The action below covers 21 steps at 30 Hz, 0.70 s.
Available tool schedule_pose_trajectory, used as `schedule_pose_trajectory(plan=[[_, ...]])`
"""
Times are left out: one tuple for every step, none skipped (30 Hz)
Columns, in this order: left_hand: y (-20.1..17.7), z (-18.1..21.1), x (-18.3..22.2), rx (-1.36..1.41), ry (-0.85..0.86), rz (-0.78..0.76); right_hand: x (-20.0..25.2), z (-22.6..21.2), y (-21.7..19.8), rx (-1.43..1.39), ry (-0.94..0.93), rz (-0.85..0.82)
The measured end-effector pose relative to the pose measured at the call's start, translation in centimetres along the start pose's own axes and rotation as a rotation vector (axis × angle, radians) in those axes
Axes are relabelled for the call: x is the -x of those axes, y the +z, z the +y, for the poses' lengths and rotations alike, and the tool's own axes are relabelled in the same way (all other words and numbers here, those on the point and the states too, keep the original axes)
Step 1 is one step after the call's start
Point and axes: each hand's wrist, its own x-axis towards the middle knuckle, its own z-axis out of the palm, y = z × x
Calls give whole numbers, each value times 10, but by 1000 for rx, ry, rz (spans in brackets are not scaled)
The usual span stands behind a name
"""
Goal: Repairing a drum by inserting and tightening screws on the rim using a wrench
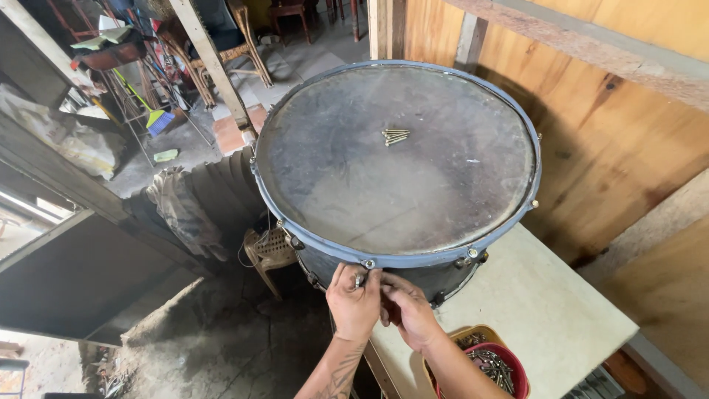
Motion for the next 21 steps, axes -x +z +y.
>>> schedule_pose_trajectory(plan=[[0,1,2,1,0,-1,-1,1,-2,0,0,2],[0,1,3,-47,-19,-40,-2,2,-3,9,10,13],[-1,1,4,-96,-38,-78,-4,3,-4,18,21,25],[0,0,3,-97,-39,-79,-3,1,-3,17,22,25],[1,-1,2,-60,-30,-96,-2,0,-1,11,29,28],[2,-2,1,-23,-22,-111,-2,-1,0,7,36,29],[1,-2,1,-24,-24,-111,-1,-1,0,7,38,29],[2,-1,0,1,-25,-92,-1,-1,-1,6,28,5],[2,-1,-1,25,-26,-74,-2,-2,-2,4,20,-19],[2,1,-2,26,-27,-76,-1,-3,0,4,20,-18],[2,2,-2,34,-28,-56,0,-4,1,5,25,-10],[2,4,-3,42,-29,-35,0,-5,2,6,29,-3],[3,3,-1,43,-30,-36,0,-4,-1,7,30,-1],[4,2,0,43,-25,-22,-1,-3,-3,9,30,-10],[4,1,1,44,-19,-9,-2,-2,-4,11,31,-19],[4,1,1,44,-20,-7,-1,-3,-3,13,31,-20],[4,0,2,7,-57,-7,-1,-4,-2,10,30,-19],[3,0,2,-32,-96,-7,0,-5,-1,6,31,-18],[1,0,3,-32,-98,-7,1,-5,0,7,32,-18],[-1,0,4,-36,-87,-35,1,-5,0,0,35,-20],[-2,-1,5,-40,-76,-64,1,-5,0,-8,38,-22]])
